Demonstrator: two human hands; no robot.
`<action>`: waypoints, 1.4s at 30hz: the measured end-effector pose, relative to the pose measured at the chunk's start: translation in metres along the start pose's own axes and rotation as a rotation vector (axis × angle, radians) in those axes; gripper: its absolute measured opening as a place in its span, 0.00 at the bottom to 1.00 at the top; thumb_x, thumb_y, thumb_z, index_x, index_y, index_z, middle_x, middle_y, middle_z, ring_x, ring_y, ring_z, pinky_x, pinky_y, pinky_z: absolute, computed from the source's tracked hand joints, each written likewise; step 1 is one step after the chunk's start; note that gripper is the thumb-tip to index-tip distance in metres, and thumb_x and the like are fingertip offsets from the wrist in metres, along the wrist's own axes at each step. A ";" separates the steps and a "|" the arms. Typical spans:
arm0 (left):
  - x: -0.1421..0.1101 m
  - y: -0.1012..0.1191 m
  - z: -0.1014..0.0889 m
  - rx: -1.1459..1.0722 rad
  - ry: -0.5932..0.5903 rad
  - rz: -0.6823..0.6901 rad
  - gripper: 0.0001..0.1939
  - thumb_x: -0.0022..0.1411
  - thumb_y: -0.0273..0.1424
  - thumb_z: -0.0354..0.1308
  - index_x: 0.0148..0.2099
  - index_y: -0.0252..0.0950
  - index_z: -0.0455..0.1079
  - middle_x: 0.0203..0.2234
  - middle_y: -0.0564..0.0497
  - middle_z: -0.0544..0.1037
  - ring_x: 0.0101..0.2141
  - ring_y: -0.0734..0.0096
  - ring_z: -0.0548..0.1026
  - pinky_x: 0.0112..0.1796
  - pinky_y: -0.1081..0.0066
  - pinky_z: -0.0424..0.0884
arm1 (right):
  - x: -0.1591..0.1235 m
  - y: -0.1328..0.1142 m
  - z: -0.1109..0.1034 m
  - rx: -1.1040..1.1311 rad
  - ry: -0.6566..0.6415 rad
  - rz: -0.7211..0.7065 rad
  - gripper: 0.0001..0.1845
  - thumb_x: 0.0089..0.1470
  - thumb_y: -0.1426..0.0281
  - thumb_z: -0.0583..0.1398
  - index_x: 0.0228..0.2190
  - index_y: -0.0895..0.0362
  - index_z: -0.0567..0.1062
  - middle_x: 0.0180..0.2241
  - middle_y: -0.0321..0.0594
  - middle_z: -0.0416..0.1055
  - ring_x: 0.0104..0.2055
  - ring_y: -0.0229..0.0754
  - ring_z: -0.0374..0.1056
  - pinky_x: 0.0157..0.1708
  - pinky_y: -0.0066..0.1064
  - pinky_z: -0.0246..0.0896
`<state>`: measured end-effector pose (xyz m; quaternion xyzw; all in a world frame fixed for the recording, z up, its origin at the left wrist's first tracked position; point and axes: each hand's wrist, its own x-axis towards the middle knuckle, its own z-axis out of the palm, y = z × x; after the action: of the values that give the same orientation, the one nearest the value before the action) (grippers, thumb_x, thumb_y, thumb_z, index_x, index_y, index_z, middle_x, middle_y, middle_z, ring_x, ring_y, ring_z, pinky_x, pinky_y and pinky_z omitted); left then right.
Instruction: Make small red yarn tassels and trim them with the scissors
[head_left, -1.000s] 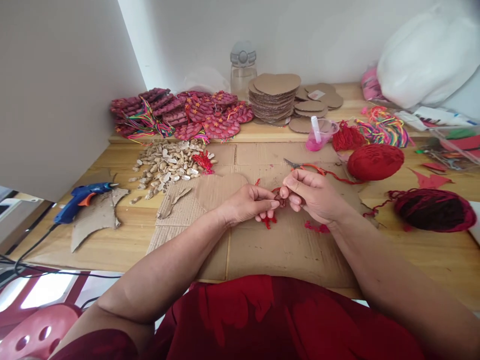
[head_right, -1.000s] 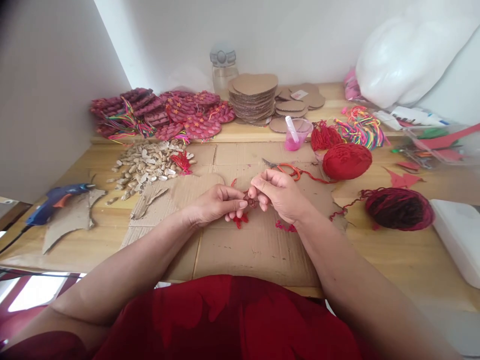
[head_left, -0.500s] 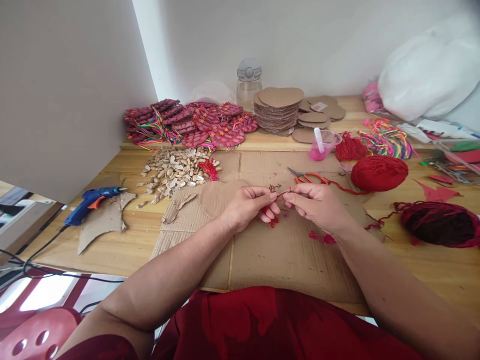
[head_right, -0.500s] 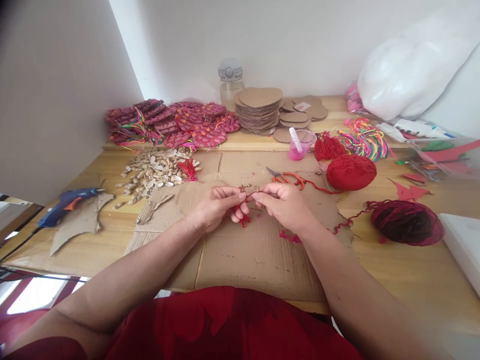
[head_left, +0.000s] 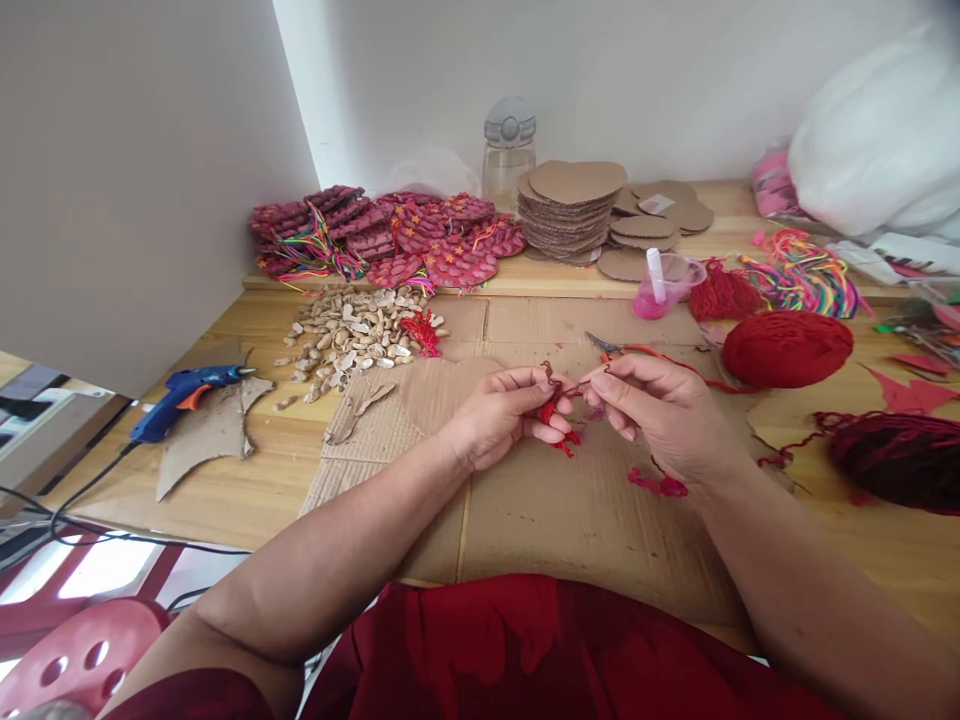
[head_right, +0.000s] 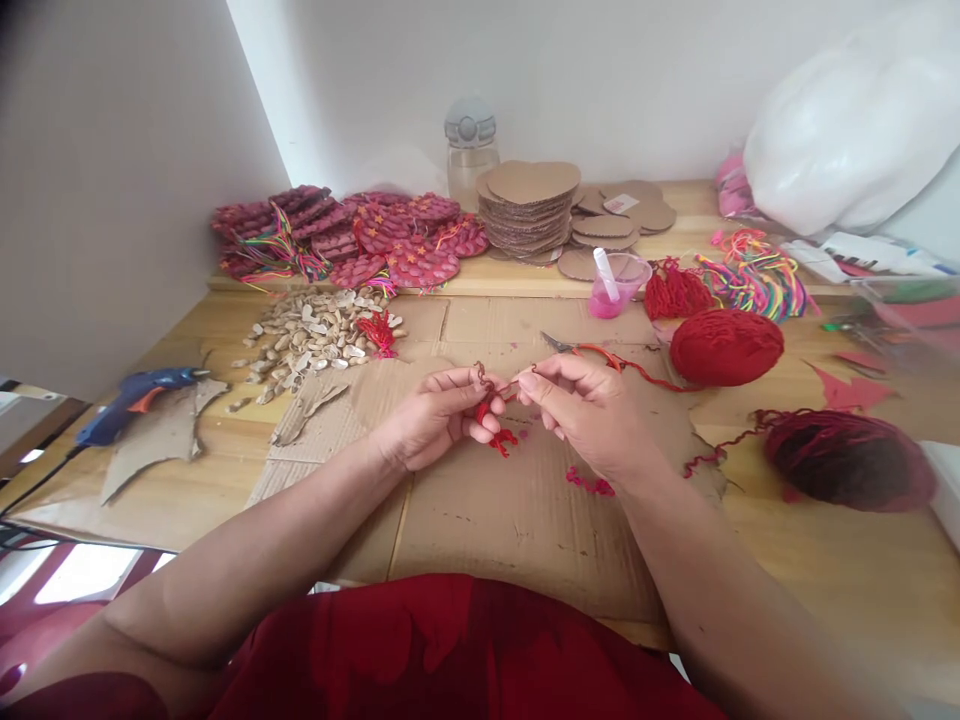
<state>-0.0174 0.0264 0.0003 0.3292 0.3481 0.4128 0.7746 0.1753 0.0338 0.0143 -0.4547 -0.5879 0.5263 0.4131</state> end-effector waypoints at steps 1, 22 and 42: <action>0.000 0.000 0.000 -0.013 -0.017 -0.009 0.08 0.59 0.28 0.62 0.41 0.29 0.74 0.29 0.48 0.77 0.25 0.75 0.77 0.27 0.75 0.76 | 0.000 0.000 0.000 0.006 0.005 0.002 0.13 0.53 0.58 0.66 0.30 0.55 0.77 0.26 0.36 0.72 0.18 0.31 0.59 0.15 0.25 0.52; -0.001 0.000 0.001 -0.062 0.066 0.109 0.14 0.57 0.36 0.66 0.38 0.30 0.72 0.22 0.55 0.72 0.21 0.73 0.78 0.20 0.78 0.74 | -0.008 -0.001 0.009 0.175 -0.021 -0.189 0.04 0.52 0.66 0.67 0.31 0.52 0.80 0.30 0.37 0.74 0.24 0.34 0.63 0.23 0.30 0.58; -0.002 -0.008 0.007 0.299 0.083 0.255 0.18 0.60 0.45 0.61 0.39 0.34 0.69 0.19 0.57 0.71 0.17 0.74 0.75 0.17 0.77 0.73 | -0.009 -0.001 0.021 0.045 -0.136 0.215 0.13 0.51 0.60 0.66 0.29 0.58 0.76 0.13 0.26 0.58 0.13 0.26 0.47 0.12 0.22 0.39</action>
<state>-0.0094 0.0198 -0.0019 0.4650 0.3925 0.4644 0.6435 0.1572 0.0200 0.0126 -0.4692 -0.5504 0.6101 0.3235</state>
